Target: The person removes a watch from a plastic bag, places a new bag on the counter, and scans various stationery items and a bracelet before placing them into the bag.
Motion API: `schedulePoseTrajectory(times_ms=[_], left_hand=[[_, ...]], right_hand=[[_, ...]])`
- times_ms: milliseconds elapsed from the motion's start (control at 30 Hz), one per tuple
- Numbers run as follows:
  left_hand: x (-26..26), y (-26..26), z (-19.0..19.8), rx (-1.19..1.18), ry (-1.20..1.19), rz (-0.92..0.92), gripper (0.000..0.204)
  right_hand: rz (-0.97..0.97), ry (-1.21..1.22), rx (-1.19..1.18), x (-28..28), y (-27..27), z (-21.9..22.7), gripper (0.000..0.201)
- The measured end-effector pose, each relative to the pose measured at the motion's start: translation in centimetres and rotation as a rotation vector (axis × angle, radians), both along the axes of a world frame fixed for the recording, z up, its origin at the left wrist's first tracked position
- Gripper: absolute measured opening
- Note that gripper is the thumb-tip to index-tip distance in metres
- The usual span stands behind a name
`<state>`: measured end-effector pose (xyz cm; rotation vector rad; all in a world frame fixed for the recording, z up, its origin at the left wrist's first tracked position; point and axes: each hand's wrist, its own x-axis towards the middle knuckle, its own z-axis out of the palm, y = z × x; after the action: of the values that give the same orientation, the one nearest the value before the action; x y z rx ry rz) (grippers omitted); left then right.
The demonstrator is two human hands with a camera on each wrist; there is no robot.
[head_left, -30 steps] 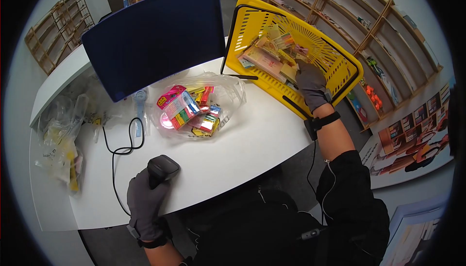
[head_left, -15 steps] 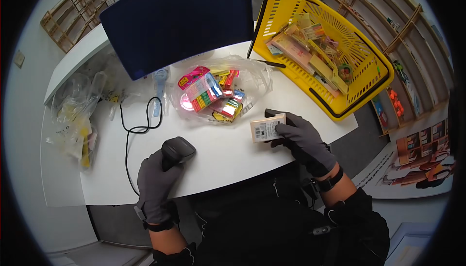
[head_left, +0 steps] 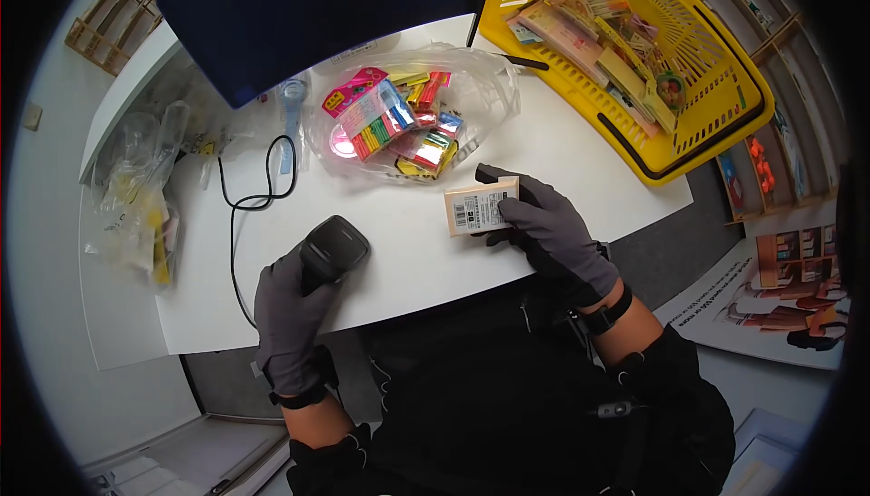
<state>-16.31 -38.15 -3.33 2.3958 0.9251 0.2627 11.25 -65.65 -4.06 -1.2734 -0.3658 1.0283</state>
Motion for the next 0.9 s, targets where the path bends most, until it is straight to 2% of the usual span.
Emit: schedulePoseTrajectory(times_ms=[100, 133, 233, 367, 500, 900], left_hand=[[-0.5, -1.6, 0.4, 0.094, -0.152, -0.17, 0.065], [-0.2, -2.3, 0.8, 0.094, -0.146, -0.172, 0.065], [0.5, -5.1, 3.3, -0.015, -0.133, -0.345, 0.074], [1.9, -6.6, 5.1, 0.06, -0.094, -0.423, 0.079], [2.3, -7.2, 4.9, 0.105, -0.17, -0.408, 0.085], [2.7, -6.8, 5.0, 0.085, -0.127, -0.412, 0.088]], right_hand=[[0.01, -0.014, 0.004, 0.0, 0.1, 0.0, 0.059], [0.016, -0.023, 0.001, 0.0, 0.1, 0.0, 0.059], [0.025, -0.033, -0.015, -0.3, 0.2, 0.2, 0.059], [0.042, -0.073, -0.054, -0.4, 0.2, 0.3, 0.057], [0.052, -0.098, -0.061, -0.4, 0.2, 0.0, 0.056], [0.044, -0.055, -0.03, -0.4, 0.2, -0.3, 0.056]])
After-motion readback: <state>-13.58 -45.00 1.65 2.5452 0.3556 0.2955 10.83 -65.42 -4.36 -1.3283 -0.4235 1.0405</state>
